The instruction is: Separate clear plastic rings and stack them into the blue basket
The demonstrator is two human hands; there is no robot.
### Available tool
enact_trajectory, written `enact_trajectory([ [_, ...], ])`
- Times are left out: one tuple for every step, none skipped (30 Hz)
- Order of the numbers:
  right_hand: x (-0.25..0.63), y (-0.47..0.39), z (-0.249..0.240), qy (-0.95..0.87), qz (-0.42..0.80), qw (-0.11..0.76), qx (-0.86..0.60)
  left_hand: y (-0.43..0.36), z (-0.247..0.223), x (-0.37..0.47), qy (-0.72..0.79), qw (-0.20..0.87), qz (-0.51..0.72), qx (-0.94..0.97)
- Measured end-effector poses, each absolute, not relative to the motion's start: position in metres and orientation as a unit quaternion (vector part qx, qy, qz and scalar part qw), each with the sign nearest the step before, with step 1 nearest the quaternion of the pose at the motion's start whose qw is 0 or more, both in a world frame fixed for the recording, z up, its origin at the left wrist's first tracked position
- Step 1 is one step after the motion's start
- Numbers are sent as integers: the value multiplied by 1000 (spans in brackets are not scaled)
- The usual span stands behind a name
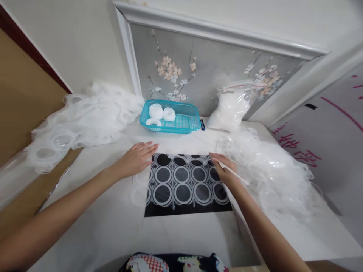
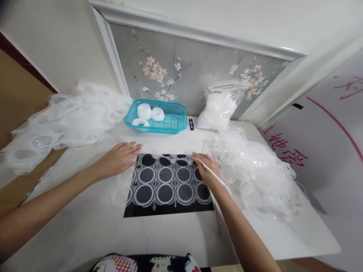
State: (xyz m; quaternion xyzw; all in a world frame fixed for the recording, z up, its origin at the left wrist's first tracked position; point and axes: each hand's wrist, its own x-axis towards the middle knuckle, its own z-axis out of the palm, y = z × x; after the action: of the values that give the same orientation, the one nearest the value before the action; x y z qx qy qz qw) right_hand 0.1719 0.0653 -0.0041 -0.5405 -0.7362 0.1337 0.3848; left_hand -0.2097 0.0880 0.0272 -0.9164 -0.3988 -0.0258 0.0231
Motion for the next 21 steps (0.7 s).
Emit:
enact_trajectory([
  [172, 76, 0, -727, 120, 398, -546, 96, 31, -209, -408, 33, -26, -912],
  [171, 86, 5, -718, 109, 413, -550, 104, 34, -208, -421, 41, -27, -906],
  [170, 95, 9, -709, 101, 427, -552, 111, 37, -207, -433, 47, -28, -900],
  [168, 103, 13, -699, 94, 440, -556, 116, 41, -207, -443, 52, -30, -895],
  [165, 108, 16, -690, 87, 450, -561, 118, 44, -206, -451, 56, -33, -890],
  [160, 110, 19, -682, 79, 457, -566, 117, 46, -206, -455, 60, -38, -888],
  [154, 110, 21, -675, 73, 462, -570, 113, 47, -206, -454, 64, -44, -887],
  [147, 108, 22, -672, 71, 466, -572, 106, 48, -206, -452, 67, -52, -888],
  [138, 104, 22, -671, 79, 469, -569, 96, 47, -206, -446, 68, -60, -890],
  [128, 99, 21, -673, 103, 470, -562, 84, 45, -206, -438, 67, -67, -894],
  [116, 93, 19, -676, 144, 467, -552, 69, 42, -207, -428, 60, -71, -899],
  [104, 87, 16, -678, 197, 459, -538, 54, 38, -207, -416, 51, -76, -905],
  [90, 81, 13, -681, 254, 446, -522, 38, 34, -208, -405, 41, -79, -910],
  [77, 76, 10, -684, 307, 429, -504, 22, 29, -209, -392, 32, -88, -915],
  [63, 70, 6, -686, 350, 412, -486, 6, 23, -210, -379, 29, -100, -919],
  [49, 65, 2, -690, 384, 396, -468, -8, 19, -210, -369, 31, -113, -922],
  [36, 60, -1, -696, 409, 380, -451, -20, 15, -211, -362, 37, -124, -923],
  [24, 55, -3, -704, 429, 365, -433, -31, 11, -212, -359, 46, -132, -923],
  [14, 51, -5, -713, 444, 351, -415, -40, 8, -212, -360, 56, -134, -922],
  [5, 47, -7, -723, 454, 338, -396, -47, 5, -213, -364, 65, -133, -920],
  [-2, 44, -8, -733, 459, 329, -379, -51, 3, -213, -371, 72, -127, -917],
])
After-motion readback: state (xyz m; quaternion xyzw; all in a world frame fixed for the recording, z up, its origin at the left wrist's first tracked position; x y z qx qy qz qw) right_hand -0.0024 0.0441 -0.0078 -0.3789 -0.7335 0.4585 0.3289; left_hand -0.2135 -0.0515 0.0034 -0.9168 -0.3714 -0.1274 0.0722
